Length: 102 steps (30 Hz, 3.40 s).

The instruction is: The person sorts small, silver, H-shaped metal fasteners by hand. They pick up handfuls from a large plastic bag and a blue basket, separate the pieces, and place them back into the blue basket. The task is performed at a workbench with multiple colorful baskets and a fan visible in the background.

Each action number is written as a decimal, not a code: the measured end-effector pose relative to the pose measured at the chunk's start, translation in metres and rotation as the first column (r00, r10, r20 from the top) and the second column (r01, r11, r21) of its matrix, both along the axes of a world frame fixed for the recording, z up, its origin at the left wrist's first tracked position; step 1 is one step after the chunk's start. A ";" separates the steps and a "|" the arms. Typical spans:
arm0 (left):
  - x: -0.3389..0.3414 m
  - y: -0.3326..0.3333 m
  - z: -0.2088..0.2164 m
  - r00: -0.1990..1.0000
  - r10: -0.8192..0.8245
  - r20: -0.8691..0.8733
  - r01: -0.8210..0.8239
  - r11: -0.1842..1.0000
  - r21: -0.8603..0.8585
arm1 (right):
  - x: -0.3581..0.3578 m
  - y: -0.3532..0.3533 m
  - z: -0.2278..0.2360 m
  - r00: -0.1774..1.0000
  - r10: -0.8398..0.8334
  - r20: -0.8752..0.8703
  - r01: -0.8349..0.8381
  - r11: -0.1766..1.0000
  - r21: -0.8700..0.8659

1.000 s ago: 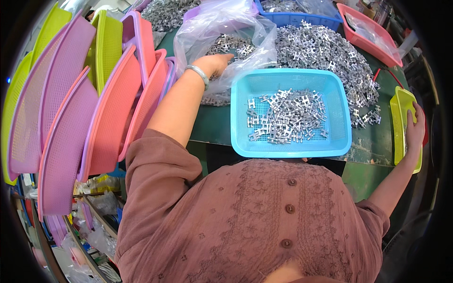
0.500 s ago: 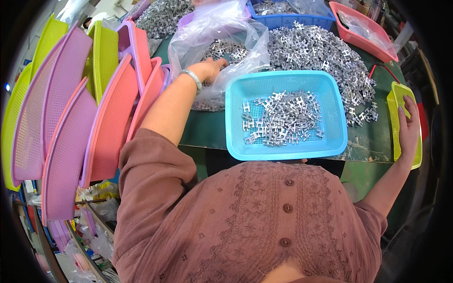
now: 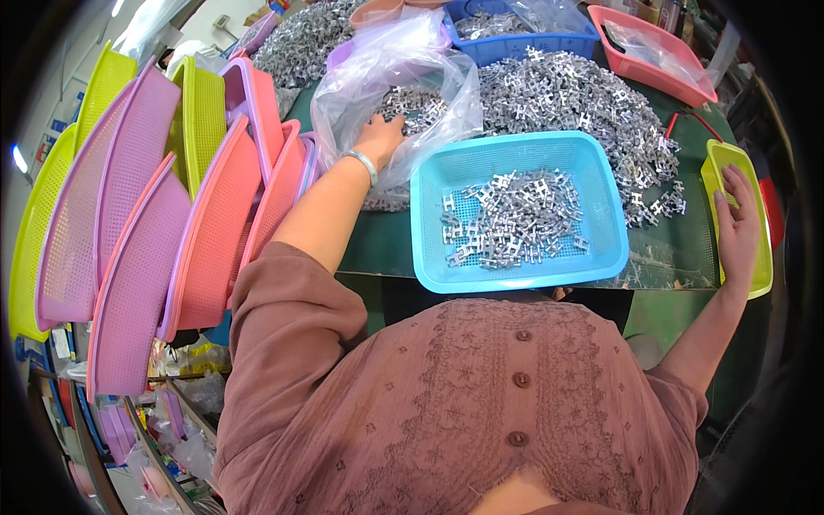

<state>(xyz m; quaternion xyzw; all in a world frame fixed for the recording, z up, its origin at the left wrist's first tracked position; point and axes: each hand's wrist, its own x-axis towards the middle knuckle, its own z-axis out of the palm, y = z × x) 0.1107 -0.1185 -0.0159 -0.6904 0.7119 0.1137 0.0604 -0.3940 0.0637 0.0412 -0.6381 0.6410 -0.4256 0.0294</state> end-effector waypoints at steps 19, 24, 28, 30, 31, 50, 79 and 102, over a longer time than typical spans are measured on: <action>-0.004 -0.021 -0.013 0.972 0.206 -0.112 -0.199 0.977 0.071 | 0.021 0.004 -0.004 0.997 0.061 0.051 -0.062 0.998 0.000; 0.005 -0.039 -0.021 0.989 0.097 -0.116 -0.092 0.995 0.045 | 0.029 0.010 0.005 0.998 0.053 0.022 -0.053 0.999 0.009; 0.006 -0.032 -0.016 0.996 0.015 -0.085 -0.016 1.000 -0.018 | 0.039 0.009 0.002 0.996 0.091 0.026 -0.091 0.995 0.026; 0.005 -0.038 -0.020 0.996 -0.031 -0.085 0.025 0.998 -0.064 | 0.046 0.010 0.006 0.995 0.093 0.035 -0.095 0.995 0.032; 0.005 -0.041 -0.021 0.996 -0.047 -0.079 0.043 0.998 -0.051 | 0.051 0.012 0.008 0.994 0.101 0.047 -0.103 0.994 0.034; 0.005 -0.041 0.027 0.209 0.563 -0.800 -0.279 0.818 0.503 | 0.078 -0.002 0.009 0.969 0.245 0.019 -0.245 0.970 -0.006; -0.107 0.130 0.041 -0.808 0.497 -0.316 0.401 0.857 0.324 | 0.232 -0.037 -0.007 0.144 0.283 0.948 -0.806 0.590 -0.054; -0.098 0.131 0.031 -0.818 0.505 -0.274 0.484 0.863 0.146 | 0.227 -0.029 -0.013 0.151 0.368 0.918 -0.761 0.636 -0.129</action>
